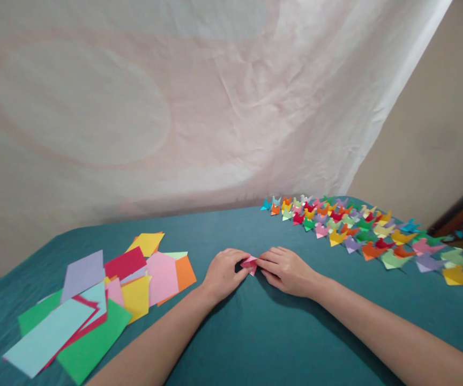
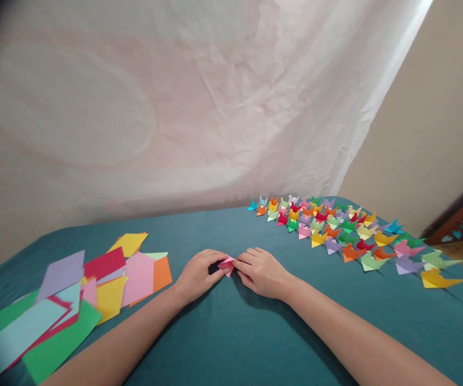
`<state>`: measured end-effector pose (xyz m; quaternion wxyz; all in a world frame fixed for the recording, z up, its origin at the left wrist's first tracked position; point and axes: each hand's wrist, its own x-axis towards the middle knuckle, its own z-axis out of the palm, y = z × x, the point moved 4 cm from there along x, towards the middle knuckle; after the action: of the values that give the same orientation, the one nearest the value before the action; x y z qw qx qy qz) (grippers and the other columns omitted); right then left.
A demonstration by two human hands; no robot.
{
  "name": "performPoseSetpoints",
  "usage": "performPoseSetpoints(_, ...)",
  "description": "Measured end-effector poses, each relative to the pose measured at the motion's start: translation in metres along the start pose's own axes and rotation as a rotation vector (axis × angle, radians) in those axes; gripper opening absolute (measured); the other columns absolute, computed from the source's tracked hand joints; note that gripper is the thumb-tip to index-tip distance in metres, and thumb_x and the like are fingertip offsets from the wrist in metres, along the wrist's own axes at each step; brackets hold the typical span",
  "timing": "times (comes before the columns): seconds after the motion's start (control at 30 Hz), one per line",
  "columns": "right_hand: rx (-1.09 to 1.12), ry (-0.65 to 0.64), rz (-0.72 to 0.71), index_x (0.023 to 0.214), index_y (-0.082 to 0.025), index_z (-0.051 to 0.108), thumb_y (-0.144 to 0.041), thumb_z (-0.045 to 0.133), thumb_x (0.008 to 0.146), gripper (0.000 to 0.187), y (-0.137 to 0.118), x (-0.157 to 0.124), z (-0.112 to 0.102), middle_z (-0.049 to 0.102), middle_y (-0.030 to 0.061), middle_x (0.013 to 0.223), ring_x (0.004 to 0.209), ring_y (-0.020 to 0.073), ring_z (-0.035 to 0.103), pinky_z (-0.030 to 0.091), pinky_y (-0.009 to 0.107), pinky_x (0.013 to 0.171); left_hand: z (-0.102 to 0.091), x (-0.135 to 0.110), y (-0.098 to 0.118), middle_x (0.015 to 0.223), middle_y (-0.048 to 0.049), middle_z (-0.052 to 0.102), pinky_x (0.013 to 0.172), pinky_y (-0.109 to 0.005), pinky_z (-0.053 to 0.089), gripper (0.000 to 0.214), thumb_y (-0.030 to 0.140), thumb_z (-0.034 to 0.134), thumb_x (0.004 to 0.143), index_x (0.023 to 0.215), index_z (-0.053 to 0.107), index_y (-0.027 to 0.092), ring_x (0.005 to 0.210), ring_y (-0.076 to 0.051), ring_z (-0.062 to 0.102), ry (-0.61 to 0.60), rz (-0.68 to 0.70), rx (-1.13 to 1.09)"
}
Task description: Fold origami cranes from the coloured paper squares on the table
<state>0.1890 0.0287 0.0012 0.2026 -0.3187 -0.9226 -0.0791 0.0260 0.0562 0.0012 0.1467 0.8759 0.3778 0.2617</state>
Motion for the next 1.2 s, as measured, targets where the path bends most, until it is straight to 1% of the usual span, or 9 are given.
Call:
performPoseSetpoints(0.2,0.102,0.076,0.056,0.099,-0.02,0.063,-0.013,0.049,0.083,0.022,-0.001,0.0,-0.001,0.064,0.0069,0.093,0.082,0.0178,0.056,0.04,0.032,0.072,0.004,0.004,-0.003,0.097,-0.002,0.067,0.083,-0.031,0.044,0.021,0.021,0.058,0.078,0.097,0.066,0.023,0.091,-0.019,0.057,0.022,-0.076,0.053)
performPoseSetpoints(0.27,0.216,0.137,0.147,0.093,-0.02,0.064,-0.009,0.048,0.081,0.023,0.007,-0.002,0.001,0.065,0.0055,0.092,0.083,0.0167,0.057,0.042,0.031,0.075,0.004,0.005,-0.003,0.096,-0.0016,0.067,0.083,-0.031,0.044,0.021,0.02,0.057,0.077,0.096,0.066,0.023,0.091,-0.019,0.057,0.028,-0.085,0.062)
performPoseSetpoints(0.33,0.347,0.201,0.291,0.085,-0.019,0.063,-0.006,0.047,0.079,0.021,0.018,-0.004,0.006,0.064,0.0041,0.087,0.081,0.0157,0.058,0.044,0.03,0.075,0.004,0.005,-0.003,0.095,-0.0013,0.066,0.083,-0.03,0.044,0.022,0.018,0.057,0.077,0.096,0.066,0.023,0.091,-0.019,0.056,0.034,-0.091,0.074)
performPoseSetpoints(0.43,0.499,0.217,0.481,0.082,-0.018,0.063,-0.01,0.052,0.078,0.014,0.033,-0.003,0.016,0.063,0.0019,0.076,0.069,0.0142,0.058,0.046,0.026,0.065,0.004,0.005,-0.003,0.094,-0.0014,0.066,0.082,-0.031,0.044,0.022,0.018,0.057,0.076,0.096,0.066,0.023,0.091,-0.019,0.056,0.036,-0.097,0.101)
performPoseSetpoints(0.5,0.533,0.184,0.487,0.08,-0.018,0.065,-0.013,0.054,0.079,0.012,0.035,0.0,0.019,0.063,0.0015,0.074,0.069,0.0144,0.058,0.046,0.026,0.065,0.004,0.006,-0.002,0.094,-0.0015,0.065,0.082,-0.03,0.044,0.022,0.018,0.057,0.076,0.096,0.066,0.024,0.09,-0.019,0.056,0.032,-0.104,0.126)
performPoseSetpoints(0.63,0.534,0.111,0.46,0.08,-0.02,0.07,-0.014,0.057,0.081,0.015,0.032,0.007,0.022,0.065,0.0027,0.078,0.076,0.0155,0.059,0.046,0.028,0.072,0.005,0.007,0.001,0.094,-0.0024,0.063,0.079,-0.029,0.045,0.02,0.023,0.058,0.08,0.098,0.065,0.024,0.089,-0.019,0.056,0.019,-0.103,0.177)
performPoseSetpoints(0.8,0.545,0.098,0.463,0.083,-0.022,0.072,-0.019,0.057,0.084,0.015,0.032,0.007,0.025,0.066,0.0029,0.08,0.077,0.0159,0.06,0.046,0.028,0.072,0.008,0.008,0.004,0.096,-0.0037,0.063,0.079,-0.03,0.046,0.023,0.032,0.055,0.085,0.104,0.063,0.023,0.09,-0.02,0.055,0.033,-0.075,0.224)
performPoseSetpoints(1.03,0.527,0.089,0.477,0.085,-0.024,0.073,-0.025,0.057,0.085,0.016,0.031,0.008,0.025,0.067,0.0025,0.08,0.078,0.0166,0.06,0.045,0.029,0.072,0.011,0.01,0.004,0.098,-0.0037,0.063,0.079,-0.029,0.045,0.019,0.02,0.054,0.085,0.102,0.063,0.021,0.091,-0.019,0.055,-0.002,-0.046,0.276)
performPoseSetpoints(1.2,0.521,0.063,0.501,0.085,-0.026,0.073,-0.029,0.055,0.087,0.018,0.03,0.009,0.024,0.067,0.0016,0.082,0.079,0.0162,0.06,0.044,0.029,0.074,0.01,0.012,0.002,0.094,-0.0027,0.066,0.077,-0.029,0.044,0.016,0.018,0.054,0.084,0.096,0.065,0.022,0.086,-0.018,0.056,-0.003,-0.033,0.297)
